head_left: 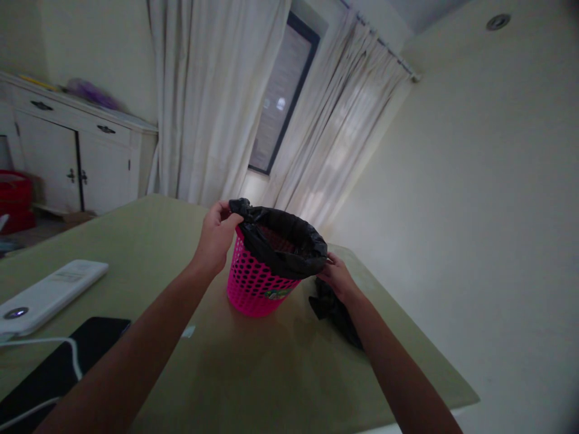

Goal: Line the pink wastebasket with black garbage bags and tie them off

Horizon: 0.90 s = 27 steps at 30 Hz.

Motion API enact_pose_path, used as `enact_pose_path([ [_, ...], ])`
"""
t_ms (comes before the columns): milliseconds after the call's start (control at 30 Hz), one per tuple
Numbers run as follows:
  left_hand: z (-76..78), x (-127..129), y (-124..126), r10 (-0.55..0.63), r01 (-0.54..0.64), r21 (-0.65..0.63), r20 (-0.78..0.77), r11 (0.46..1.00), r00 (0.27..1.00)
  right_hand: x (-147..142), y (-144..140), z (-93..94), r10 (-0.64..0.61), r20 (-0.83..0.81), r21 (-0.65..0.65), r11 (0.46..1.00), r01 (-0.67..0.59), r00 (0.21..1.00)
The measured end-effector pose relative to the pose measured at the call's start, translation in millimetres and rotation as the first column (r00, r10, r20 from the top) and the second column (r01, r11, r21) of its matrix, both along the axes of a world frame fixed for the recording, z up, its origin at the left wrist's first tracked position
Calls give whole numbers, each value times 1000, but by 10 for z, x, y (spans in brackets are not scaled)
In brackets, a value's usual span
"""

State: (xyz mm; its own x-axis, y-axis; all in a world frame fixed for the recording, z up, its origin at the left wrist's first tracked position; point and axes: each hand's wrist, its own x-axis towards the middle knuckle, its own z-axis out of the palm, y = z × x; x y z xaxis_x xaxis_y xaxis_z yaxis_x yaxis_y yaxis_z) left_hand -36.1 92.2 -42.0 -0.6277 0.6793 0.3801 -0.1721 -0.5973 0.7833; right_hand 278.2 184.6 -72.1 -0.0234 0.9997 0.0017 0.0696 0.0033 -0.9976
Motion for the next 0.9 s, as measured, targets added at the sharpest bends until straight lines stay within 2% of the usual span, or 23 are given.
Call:
enact_pose_path([
  [67, 8, -27, 19, -86, 83, 23, 147, 996, 985, 15, -2, 35, 49, 86, -16, 999, -48, 995],
  [100, 16, -40, 19, -130, 126, 34, 184, 991, 974, 27, 5, 76, 34, 109, -11, 999, -33, 993],
  [167, 34, -56, 8, -192, 188, 39, 195, 981, 962, 53, 30, 188, -11, 144, 36, 999, 6, 990],
  [233, 48, -56, -9, -181, 179, 24, 157, 983, 971, 77, 60, 323, -21, 244, 111, 994, -7, 970],
  [300, 55, -41, -27, -132, 132, 5, 95, 991, 987, 96, 82, 470, -29, 440, 206, 976, -69, 898],
  [367, 54, -21, -38, -115, 115, -14, 18, 993, 993, 105, 92, 623, -157, 614, 349, 933, -88, 774],
  [433, 43, -5, -42, -127, 126, -23, -49, 992, 991, 97, 97, 770, -330, 676, 500, 863, -80, 659],
  [500, 18, 3, -36, -128, 126, -24, -124, 992, 984, 64, 113, 897, -419, 658, 586, 807, -76, 625],
  [533, 0, 5, -31, -119, 117, -23, -164, 993, 979, 36, 128, 949, -418, 639, 601, 795, -79, 646],
  [600, -45, 9, -21, -111, 107, -32, -268, 994, 957, -41, 167, 1032, -340, 577, 593, 800, -94, 743],
  [667, -90, 21, -19, -127, 112, -62, -382, 992, 915, -139, 208, 1105, -223, 483, 559, 823, -102, 847],
  [733, -120, 41, -29, -149, 117, -98, -470, 988, 870, -238, 233, 1188, -115, 396, 503, 857, -111, 911],
  [800, -125, 58, -49, -128, 70, -126, -543, 989, 830, -314, 241, 1287, -73, 370, 486, 865, -125, 926],
  [900, -95, 55, -82, -54, -56, -149, -644, 987, 763, -361, 262, 1430, -105, 383, 564, 813, -142, 918],
])
